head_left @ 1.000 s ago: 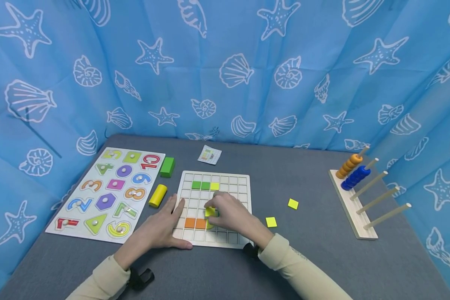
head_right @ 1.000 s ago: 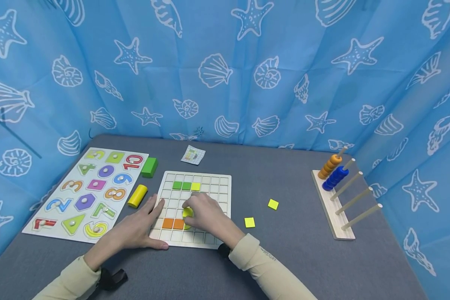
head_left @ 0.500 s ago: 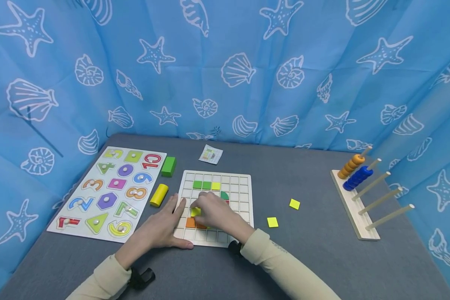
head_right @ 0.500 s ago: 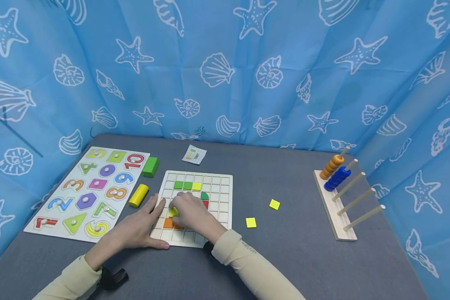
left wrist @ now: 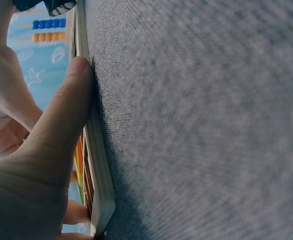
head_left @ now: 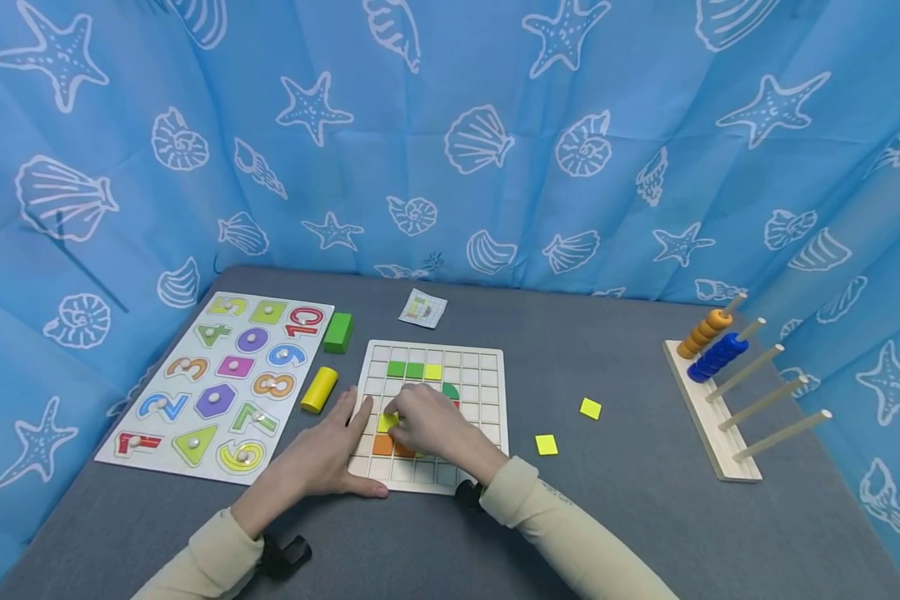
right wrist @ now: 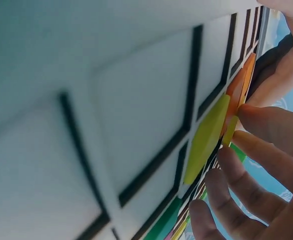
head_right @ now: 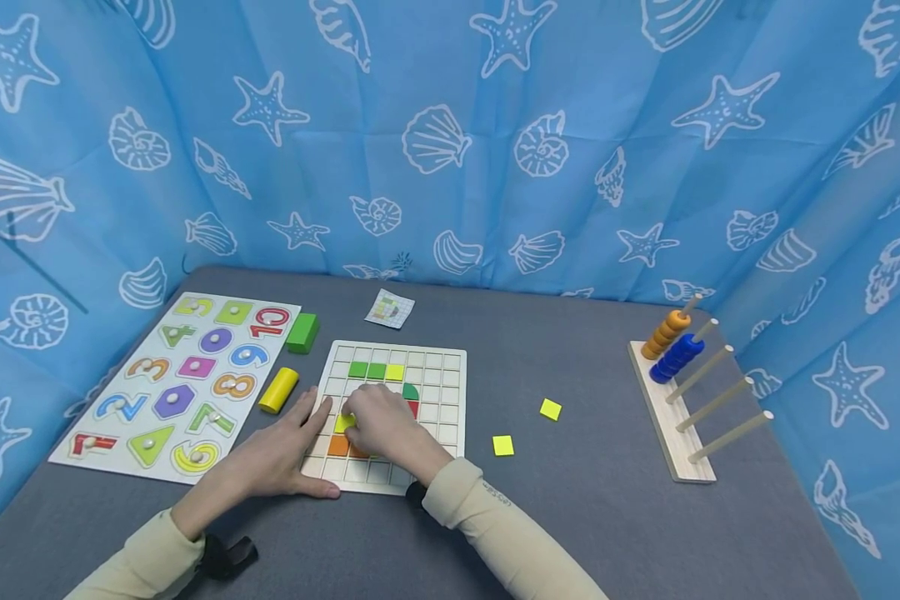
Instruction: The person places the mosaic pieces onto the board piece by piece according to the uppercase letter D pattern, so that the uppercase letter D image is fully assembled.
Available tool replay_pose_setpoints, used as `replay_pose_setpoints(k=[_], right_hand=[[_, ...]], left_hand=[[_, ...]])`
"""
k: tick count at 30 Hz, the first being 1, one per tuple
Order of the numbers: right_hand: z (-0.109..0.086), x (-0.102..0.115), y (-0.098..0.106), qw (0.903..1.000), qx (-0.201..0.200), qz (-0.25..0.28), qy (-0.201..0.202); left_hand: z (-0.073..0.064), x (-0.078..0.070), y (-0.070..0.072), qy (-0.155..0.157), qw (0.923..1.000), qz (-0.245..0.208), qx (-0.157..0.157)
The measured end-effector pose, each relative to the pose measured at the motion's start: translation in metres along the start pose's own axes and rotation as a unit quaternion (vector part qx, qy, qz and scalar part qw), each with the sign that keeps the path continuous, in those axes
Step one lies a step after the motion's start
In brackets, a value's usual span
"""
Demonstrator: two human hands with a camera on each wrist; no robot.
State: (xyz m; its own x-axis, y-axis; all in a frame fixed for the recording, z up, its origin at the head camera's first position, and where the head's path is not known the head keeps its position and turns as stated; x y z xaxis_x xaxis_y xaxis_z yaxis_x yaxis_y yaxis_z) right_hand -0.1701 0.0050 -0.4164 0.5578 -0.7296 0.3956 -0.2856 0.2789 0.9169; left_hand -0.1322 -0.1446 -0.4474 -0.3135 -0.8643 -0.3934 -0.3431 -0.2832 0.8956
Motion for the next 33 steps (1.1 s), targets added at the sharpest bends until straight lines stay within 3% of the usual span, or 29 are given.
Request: replay_pose_setpoints(k=[19, 33], right_hand=[[-0.003, 0.002, 0.000, 0.9997, -0.018, -0.012, -0.009], [-0.027, -0.018, 0.018, 0.9987, -0.049, -0.001, -0.011]], left_hand=[[-0.002, -0.001, 0.002, 0.006, 1.0000, 0.004, 0.006], [0.000, 0.001, 0.001, 0.013, 0.9999, 0.000, 0.009]])
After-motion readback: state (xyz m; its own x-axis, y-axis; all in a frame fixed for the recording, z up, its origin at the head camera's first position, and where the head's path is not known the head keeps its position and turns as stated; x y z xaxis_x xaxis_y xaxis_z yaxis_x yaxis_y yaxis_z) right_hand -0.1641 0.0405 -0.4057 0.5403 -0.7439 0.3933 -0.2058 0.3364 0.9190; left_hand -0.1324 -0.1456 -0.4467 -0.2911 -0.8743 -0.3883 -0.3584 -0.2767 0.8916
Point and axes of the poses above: each hand's wrist, its own z-axis towards the middle knuckle, its own y-axis out of the back of the hand, x = y × z, the point moved 4 cm from there along z, towards the middle knuckle, and after that the axes turned 2 degrees about -z, right-handed, at the moved point
